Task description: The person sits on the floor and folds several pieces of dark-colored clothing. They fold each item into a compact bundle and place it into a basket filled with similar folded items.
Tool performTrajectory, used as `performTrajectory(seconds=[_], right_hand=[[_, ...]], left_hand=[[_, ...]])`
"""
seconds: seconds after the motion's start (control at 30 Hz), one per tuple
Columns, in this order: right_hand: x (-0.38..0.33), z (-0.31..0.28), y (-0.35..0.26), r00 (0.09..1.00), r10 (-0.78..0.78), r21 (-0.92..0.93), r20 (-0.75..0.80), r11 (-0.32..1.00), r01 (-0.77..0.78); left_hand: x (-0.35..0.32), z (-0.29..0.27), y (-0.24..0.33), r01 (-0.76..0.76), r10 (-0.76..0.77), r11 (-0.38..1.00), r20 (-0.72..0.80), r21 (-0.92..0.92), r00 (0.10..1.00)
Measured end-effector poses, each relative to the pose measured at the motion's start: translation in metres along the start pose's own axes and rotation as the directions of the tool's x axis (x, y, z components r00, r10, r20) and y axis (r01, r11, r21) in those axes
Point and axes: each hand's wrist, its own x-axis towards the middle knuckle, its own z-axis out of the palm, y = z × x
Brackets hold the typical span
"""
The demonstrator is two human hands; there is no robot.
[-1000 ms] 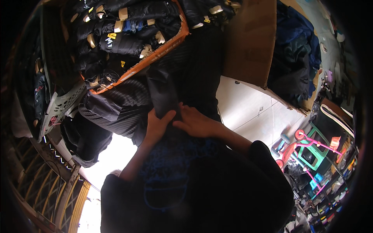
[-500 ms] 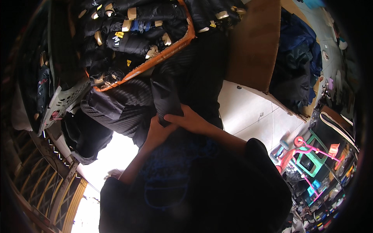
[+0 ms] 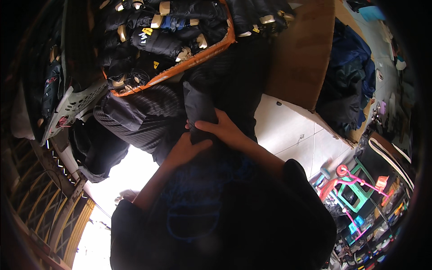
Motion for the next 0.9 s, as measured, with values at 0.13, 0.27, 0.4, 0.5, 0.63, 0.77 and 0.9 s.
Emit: performTrajectory(seconds=[0.13, 0.27, 0.4, 0.5, 0.63, 0.77, 0.9], right_hand=[[-0.007, 0.002, 0.008, 0.996, 0.062, -0.227, -0.062, 0.971, -0.074], [-0.018, -0.003, 0.02, 0.999, 0.042, -0.318, -0.032, 0.947, -0.05], [-0.012, -0.007, 0.016, 0.996, 0.089, -0.083, 0.007, 0.993, -0.088], [-0.006, -0.012, 0.025, 0.989, 0.124, 0.076, -0.079, 0.99, -0.118], [-0.008, -0.011, 0.018, 0.993, 0.116, 0.029, 0.02, 0.993, -0.117], [-0.01, -0.011, 0.01, 0.991, 0.131, -0.053, 0.035, 0.99, -0.129], [-0.011, -0.024, 0.027, 0.991, 0.115, -0.302, -0.069, 0.944, -0.13]], left_hand=[[0.003, 0.007, -0.021, -0.179, 0.192, 0.978, -0.118, 0.109, 0.974], [-0.008, 0.004, -0.019, -0.104, 0.107, 0.985, -0.014, 0.137, 0.994], [-0.01, -0.004, -0.009, -0.035, 0.036, 0.997, -0.016, 0.073, 0.999], [-0.01, -0.014, -0.017, -0.135, 0.143, 0.988, -0.116, 0.074, 0.983], [-0.012, -0.007, -0.033, -0.523, 0.596, 0.802, -0.346, 0.288, 0.725], [-0.011, 0.002, -0.024, -0.647, 0.629, 0.753, -0.424, 0.123, 0.652], [-0.001, 0.001, -0.037, -0.629, 0.676, 0.736, -0.305, 0.249, 0.671]])
